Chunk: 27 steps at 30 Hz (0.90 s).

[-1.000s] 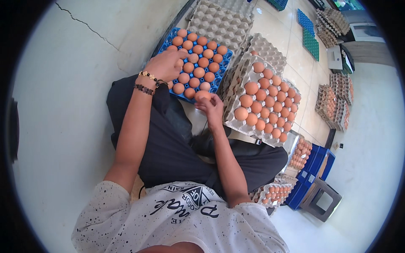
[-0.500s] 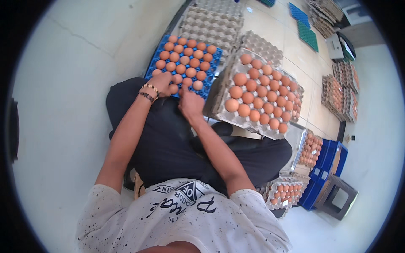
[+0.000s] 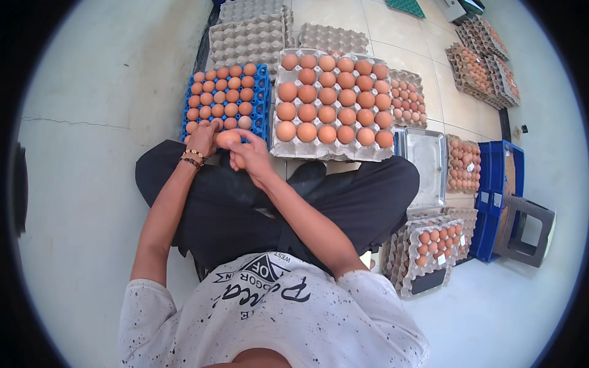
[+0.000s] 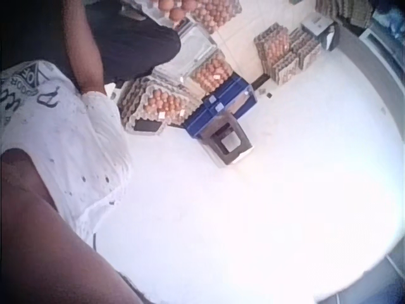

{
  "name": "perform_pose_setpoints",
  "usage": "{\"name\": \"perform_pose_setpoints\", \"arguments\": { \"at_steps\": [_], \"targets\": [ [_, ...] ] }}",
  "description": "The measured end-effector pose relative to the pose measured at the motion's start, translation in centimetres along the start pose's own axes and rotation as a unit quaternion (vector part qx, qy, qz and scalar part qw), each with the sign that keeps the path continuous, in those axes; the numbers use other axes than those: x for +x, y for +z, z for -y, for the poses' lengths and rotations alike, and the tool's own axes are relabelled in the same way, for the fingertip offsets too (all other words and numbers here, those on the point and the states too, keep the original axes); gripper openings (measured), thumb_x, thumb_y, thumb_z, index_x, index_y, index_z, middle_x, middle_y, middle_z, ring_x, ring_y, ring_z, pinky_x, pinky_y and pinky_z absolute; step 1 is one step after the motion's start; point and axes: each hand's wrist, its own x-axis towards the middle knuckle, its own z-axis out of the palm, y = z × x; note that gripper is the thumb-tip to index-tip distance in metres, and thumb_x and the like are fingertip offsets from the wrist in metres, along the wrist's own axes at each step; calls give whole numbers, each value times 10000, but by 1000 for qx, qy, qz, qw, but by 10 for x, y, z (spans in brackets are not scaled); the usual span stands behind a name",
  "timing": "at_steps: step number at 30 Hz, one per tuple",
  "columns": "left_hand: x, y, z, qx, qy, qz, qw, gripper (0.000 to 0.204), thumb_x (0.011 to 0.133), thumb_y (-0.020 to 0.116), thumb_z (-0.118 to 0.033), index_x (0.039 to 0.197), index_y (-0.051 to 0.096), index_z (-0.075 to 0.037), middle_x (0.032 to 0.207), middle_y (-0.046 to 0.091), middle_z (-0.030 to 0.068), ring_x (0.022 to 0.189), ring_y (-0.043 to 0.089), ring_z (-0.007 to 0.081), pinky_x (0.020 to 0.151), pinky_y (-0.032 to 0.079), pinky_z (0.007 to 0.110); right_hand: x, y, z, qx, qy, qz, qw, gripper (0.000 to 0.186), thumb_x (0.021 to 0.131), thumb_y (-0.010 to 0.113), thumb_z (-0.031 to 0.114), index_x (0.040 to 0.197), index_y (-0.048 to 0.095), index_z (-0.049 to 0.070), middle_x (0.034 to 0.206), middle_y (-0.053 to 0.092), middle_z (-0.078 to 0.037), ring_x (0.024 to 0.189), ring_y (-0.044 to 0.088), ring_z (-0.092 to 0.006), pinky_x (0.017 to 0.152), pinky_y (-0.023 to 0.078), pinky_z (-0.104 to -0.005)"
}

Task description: The person sorts eggs by hand, moving them from one tray to another and occasionally placing an egg on a digital scale to weigh it.

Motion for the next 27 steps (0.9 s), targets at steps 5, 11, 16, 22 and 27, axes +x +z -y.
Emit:
{"name": "perform_pose_setpoints", "arguments": {
  "at_steps": [5, 11, 16, 22, 27],
  "targets": [
    [2, -33, 12, -309, -46, -7, 950, 481, 667, 806, -70, 1093, 582, -80, 975, 659, 143, 902, 681, 256, 717, 561, 383, -54, -8, 50, 300, 7, 78, 951, 352, 1009, 539, 242, 1303, 470, 60, 708, 531, -62, 569, 527, -146, 505, 420, -258],
    [-12, -88, -12, -795, -1, 50, 605, 563, 842, 721, -35, 1333, 447, -12, 1247, 573, 132, 1175, 605, 243, 982, 549, 371, -62, -22, 65, 246, -72, 68, 964, 390, 1000, 569, 251, 1322, 479, 50, 737, 583, -72, 600, 576, -139, 549, 483, -256],
    [-22, -95, -59, -909, 110, 87, 393, 622, 889, 628, -105, 1439, 349, -29, 1336, 501, 178, 1209, 558, 291, 998, 506, 399, -65, -19, 94, -71, -202, -38, 976, 400, 938, 655, 158, 1292, 527, 21, 820, 652, -83, 641, 609, -102, 571, 507, -237],
    [-27, -89, -101, -934, 119, 153, 300, 699, 920, 548, -137, 1526, 223, -14, 1402, 462, 225, 1158, 565, 266, 962, 488, 371, -75, -28, 96, -81, -201, -65, 974, 419, 908, 668, 124, 1281, 530, -6, 858, 642, -107, 643, 596, -107, 545, 505, -249],
    [-18, -99, -114, -849, 130, 98, 503, 666, 931, 617, -102, 1505, 293, -2, 1412, 471, 175, 1220, 544, 204, 1029, 471, 345, -100, -57, 82, 10, -190, -85, 978, 444, 936, 635, 173, 1308, 496, -26, 799, 603, -96, 600, 568, -140, 519, 487, -287]
  ]
}}
